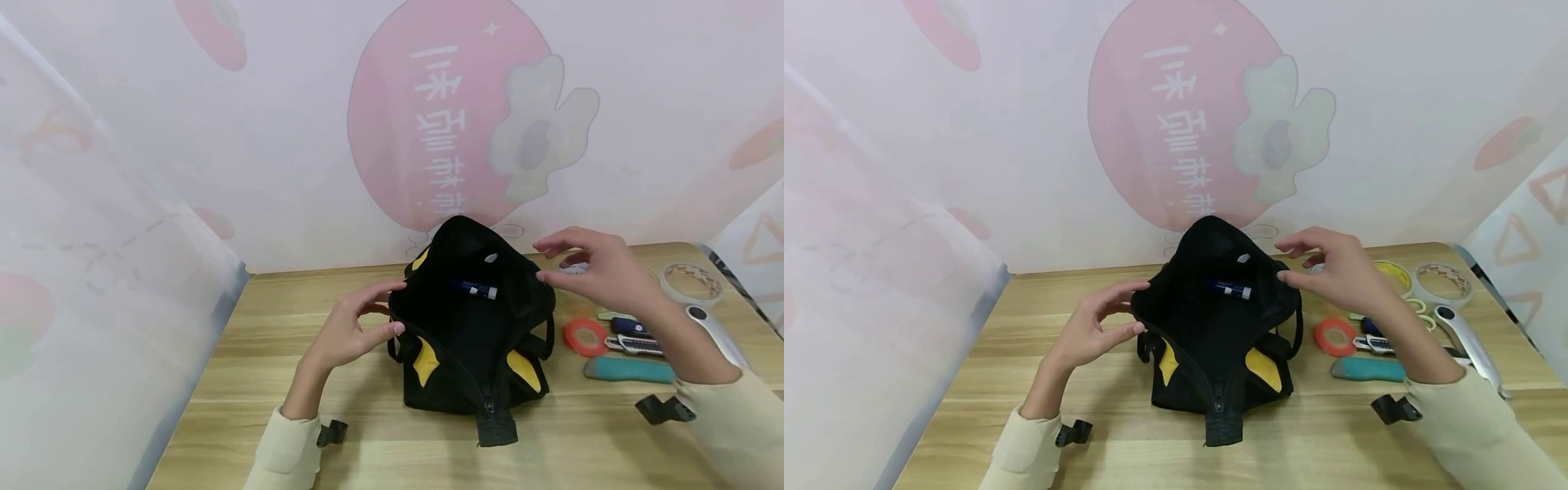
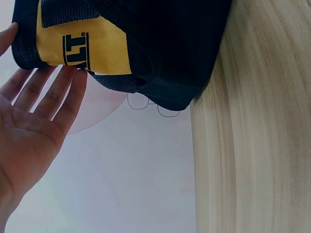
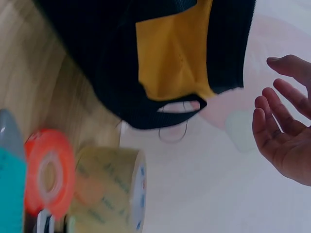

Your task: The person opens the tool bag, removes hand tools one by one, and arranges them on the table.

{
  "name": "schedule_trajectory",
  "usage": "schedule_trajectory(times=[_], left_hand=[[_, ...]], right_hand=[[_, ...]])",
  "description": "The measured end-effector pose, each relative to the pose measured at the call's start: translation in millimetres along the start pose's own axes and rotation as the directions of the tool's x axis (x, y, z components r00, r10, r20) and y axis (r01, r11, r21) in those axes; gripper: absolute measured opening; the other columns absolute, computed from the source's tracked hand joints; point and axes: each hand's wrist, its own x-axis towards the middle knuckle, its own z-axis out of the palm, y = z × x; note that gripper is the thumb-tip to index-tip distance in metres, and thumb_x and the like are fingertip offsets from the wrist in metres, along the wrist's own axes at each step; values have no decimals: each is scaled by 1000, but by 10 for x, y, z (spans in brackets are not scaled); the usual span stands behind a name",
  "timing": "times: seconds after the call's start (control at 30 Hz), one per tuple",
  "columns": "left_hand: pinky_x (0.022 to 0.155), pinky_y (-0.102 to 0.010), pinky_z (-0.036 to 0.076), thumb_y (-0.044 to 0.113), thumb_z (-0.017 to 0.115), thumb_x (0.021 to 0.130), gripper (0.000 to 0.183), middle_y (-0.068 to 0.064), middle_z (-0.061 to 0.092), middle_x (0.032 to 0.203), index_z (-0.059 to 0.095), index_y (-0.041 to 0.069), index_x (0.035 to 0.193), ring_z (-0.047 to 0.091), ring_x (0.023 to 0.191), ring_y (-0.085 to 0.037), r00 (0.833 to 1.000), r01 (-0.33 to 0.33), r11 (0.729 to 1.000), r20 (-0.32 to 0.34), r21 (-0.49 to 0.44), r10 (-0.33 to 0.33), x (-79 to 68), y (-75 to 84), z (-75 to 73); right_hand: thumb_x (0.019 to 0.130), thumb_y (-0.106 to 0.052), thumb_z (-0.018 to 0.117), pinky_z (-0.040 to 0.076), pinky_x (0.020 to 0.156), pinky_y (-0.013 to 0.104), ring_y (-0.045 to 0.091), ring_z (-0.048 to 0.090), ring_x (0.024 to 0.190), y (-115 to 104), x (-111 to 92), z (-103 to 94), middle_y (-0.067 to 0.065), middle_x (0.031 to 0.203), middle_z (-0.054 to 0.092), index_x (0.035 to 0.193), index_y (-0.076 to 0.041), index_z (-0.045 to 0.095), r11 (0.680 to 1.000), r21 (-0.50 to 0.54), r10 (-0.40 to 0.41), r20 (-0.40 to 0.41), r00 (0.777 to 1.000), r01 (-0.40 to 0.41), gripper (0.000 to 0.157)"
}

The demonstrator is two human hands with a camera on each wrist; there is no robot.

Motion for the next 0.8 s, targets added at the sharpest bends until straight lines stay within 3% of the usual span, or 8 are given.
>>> schedule_trajectory(times=[0.1,0.27,0.43,0.6,0.8], left_hand=[[95,-39,67,5,83,91,59,-9,70,144,64,9,147,73,116,-24,1000,3,1000,0,1,-3,-4,-7,-2],[94,-39,67,4,82,91,59,-11,70,144,64,8,147,73,115,-28,1000,-10,1000,-1,-1,10,-5,-10,-8],[95,-40,67,4,82,91,59,-11,70,144,63,8,147,73,115,-27,1000,-11,1000,-1,-6,11,-11,0,-4],[95,-40,67,4,82,91,59,-12,70,143,63,8,147,74,116,-26,1000,-11,1000,2,-8,11,-9,10,12],[96,-38,67,4,83,91,59,-10,70,144,64,9,147,73,117,-23,1000,-2,1000,3,-10,2,12,15,8]], right_hand=[[90,-7,87,58,87,9,-8,64,102,-74,107,72,6,120,77,126,-12,77,1000,6,-28,25,999,28,38],[92,-10,86,67,89,30,12,69,104,-216,326,213,4,119,77,126,-11,77,999,16,-36,104,994,34,36],[94,-11,84,66,91,43,22,70,107,-294,527,377,9,122,75,127,-7,76,998,62,-22,188,982,11,34],[94,-11,83,66,94,48,30,73,112,-305,656,514,14,126,75,129,-5,74,998,57,-20,262,965,5,37],[93,-13,84,67,93,46,30,73,113,-264,744,676,15,124,75,130,-4,73,999,12,-40,330,943,38,40]])
